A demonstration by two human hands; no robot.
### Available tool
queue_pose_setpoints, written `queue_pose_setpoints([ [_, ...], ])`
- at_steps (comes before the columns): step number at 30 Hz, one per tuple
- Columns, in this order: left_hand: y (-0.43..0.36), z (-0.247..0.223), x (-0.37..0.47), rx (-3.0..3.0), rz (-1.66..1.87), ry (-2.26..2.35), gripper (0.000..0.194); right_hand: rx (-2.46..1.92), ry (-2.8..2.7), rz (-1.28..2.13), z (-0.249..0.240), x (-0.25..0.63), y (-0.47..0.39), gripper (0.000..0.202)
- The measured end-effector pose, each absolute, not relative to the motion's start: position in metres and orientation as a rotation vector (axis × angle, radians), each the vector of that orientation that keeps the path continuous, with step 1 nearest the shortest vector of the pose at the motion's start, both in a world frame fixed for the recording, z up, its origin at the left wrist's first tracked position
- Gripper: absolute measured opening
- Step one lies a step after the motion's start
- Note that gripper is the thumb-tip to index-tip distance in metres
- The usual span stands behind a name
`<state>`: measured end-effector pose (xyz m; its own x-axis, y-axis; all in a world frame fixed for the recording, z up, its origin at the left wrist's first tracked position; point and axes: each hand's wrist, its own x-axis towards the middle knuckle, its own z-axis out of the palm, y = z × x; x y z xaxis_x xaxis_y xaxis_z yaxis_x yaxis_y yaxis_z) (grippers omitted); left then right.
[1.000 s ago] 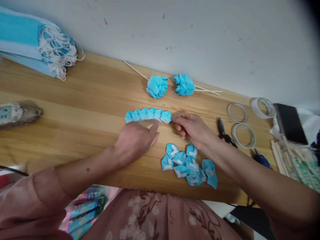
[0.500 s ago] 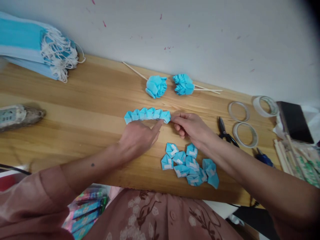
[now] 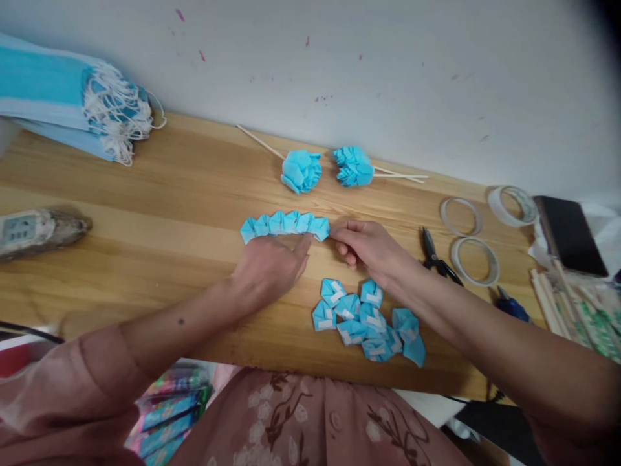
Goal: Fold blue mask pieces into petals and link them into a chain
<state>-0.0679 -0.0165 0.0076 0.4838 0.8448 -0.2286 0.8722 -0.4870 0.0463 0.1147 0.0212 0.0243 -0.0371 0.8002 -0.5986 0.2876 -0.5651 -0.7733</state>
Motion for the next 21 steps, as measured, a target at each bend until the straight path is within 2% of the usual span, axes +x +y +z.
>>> queue_pose_setpoints([
  [12,-0.016,0.006,-0.068,2.609,-0.229,1.507,0.047,-1.82,-1.18,1.638,0.024,0.115,0.021,0.034],
  [17,-0.016,0.006,-0.069,2.628,-0.249,1.493,0.047,-1.801,-1.114,1.694,0.022,0.121,0.022,0.021],
  [19,-0.015,0.006,-0.07,2.627,-0.251,1.476,0.048,-1.802,-1.209,1.568,0.023,0.128,0.021,0.012],
  [21,-0.015,0.006,-0.07,2.617,-0.235,1.458,0.048,-1.802,-1.452,1.24,0.025,0.135,0.021,0.009],
])
